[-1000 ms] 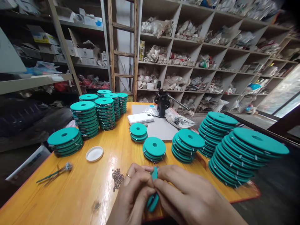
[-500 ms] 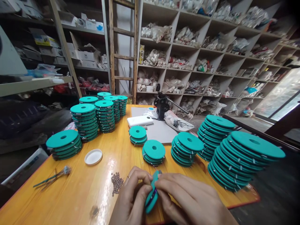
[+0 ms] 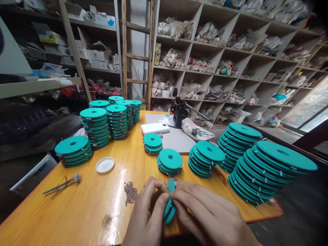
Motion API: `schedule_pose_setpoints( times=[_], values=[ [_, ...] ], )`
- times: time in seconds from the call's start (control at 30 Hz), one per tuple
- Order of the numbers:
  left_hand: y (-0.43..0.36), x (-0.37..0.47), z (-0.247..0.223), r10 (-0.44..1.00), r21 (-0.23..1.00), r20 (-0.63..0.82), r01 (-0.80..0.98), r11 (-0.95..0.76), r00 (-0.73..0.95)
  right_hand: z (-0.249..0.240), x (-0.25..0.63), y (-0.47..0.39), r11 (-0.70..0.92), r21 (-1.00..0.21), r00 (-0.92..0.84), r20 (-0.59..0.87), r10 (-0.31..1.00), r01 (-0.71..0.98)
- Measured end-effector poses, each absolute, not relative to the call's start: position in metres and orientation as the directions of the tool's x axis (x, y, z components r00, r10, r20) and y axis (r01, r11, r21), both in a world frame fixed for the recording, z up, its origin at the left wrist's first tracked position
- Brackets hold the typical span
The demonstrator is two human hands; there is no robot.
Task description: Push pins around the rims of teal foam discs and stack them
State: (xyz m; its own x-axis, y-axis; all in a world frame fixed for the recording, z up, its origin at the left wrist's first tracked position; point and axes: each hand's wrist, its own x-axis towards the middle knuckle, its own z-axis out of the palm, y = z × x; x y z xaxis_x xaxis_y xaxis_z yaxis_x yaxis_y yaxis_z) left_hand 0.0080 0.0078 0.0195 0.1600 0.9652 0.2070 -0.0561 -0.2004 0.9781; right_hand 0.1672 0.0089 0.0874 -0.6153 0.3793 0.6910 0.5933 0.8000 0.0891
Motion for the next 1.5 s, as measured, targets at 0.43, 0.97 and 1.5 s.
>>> schedule_pose_setpoints(
  times=[0.43,0.97,1.5],
  values=[
    [0.003,0.007,0.026,0.95,0.962,0.253,0.052,-0.267,0.185,0.079,0.168,0.011,0.804,0.085,-0.615,0.693,0.377,0.588],
    [0.001,0.008,0.033,0.96,0.967,0.214,0.102,-0.235,0.18,0.073,0.171,0.007,0.79,0.06,-0.634,0.634,0.442,0.611],
    [-0.004,0.004,0.027,0.973,0.97,0.198,0.12,-0.212,0.115,0.025,0.162,-0.007,0.661,-0.457,-0.405,0.54,0.738,0.596]
  ],
)
